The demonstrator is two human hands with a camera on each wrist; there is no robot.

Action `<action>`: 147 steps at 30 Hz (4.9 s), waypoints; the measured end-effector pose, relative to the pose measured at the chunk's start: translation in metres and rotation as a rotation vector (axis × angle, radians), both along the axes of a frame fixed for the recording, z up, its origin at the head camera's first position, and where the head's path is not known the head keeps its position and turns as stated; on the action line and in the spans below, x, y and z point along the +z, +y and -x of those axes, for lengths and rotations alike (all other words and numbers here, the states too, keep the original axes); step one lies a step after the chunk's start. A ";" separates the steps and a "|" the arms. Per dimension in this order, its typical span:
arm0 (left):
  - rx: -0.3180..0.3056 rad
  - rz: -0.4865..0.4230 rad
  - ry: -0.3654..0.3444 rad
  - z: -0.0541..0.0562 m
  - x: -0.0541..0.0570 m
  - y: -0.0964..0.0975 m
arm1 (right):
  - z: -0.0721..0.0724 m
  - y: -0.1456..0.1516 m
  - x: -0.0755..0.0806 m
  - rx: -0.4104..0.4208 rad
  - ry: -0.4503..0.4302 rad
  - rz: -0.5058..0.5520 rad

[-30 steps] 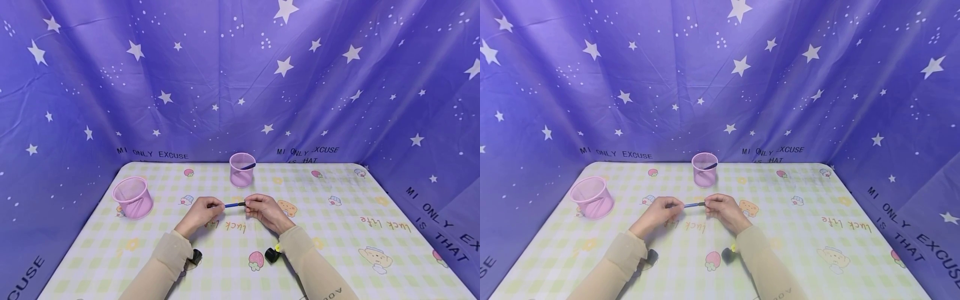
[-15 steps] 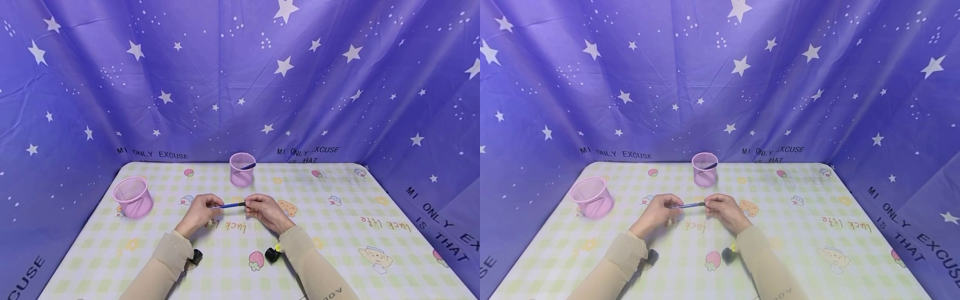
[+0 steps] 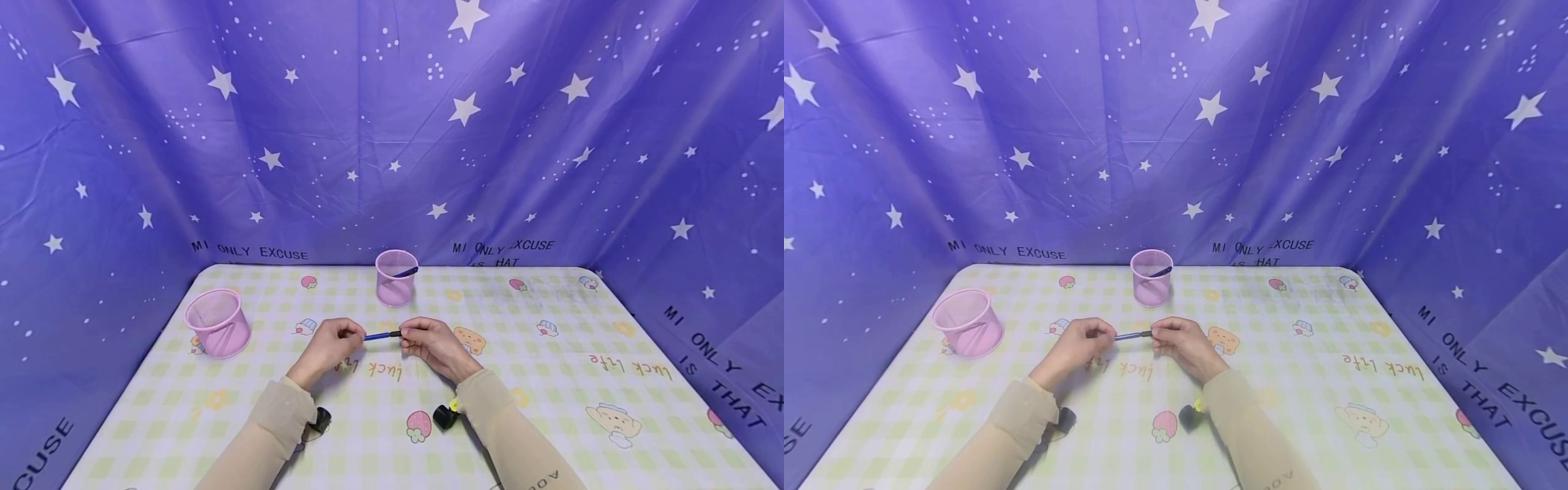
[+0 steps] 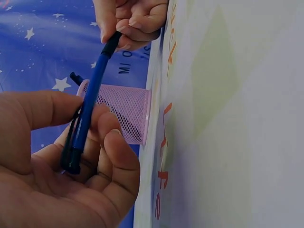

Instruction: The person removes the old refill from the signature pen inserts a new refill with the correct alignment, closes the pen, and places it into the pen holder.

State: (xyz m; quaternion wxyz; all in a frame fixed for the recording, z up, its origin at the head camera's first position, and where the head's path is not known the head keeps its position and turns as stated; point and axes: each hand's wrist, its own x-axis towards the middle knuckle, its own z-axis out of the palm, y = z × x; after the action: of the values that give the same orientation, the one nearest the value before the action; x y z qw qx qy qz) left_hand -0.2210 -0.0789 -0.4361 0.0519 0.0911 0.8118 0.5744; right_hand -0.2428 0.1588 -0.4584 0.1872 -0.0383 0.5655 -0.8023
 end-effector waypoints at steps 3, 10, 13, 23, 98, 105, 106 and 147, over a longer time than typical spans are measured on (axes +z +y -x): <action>0.004 0.001 -0.006 0.001 0.000 0.000 | 0.000 0.000 0.000 -0.001 -0.001 0.001; 0.003 0.002 -0.022 0.002 -0.001 0.001 | 0.000 0.001 -0.001 0.002 0.000 0.004; 0.003 0.006 -0.019 0.001 -0.002 0.001 | 0.000 0.001 -0.001 0.005 -0.001 0.004; 0.018 0.053 0.040 0.001 -0.002 0.000 | -0.001 0.001 0.000 0.006 -0.009 0.007; -0.077 0.484 0.360 -0.013 0.015 0.011 | -0.012 -0.005 0.026 0.160 0.335 -0.610; -0.064 0.485 0.357 -0.011 0.014 0.010 | -0.009 -0.001 0.024 0.149 0.307 -0.574; -0.062 0.484 0.356 -0.011 0.014 0.010 | -0.009 0.000 0.024 0.147 0.300 -0.575; -0.013 0.471 0.314 -0.009 0.020 0.002 | -0.002 0.011 0.022 0.109 0.265 -0.455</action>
State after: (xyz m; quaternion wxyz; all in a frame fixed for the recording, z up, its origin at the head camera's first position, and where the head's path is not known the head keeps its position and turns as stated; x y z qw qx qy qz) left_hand -0.2123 -0.0771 -0.4164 -0.0514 0.1695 0.9204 0.3485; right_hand -0.2407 0.1697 -0.4363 0.1584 -0.1304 0.7480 -0.6311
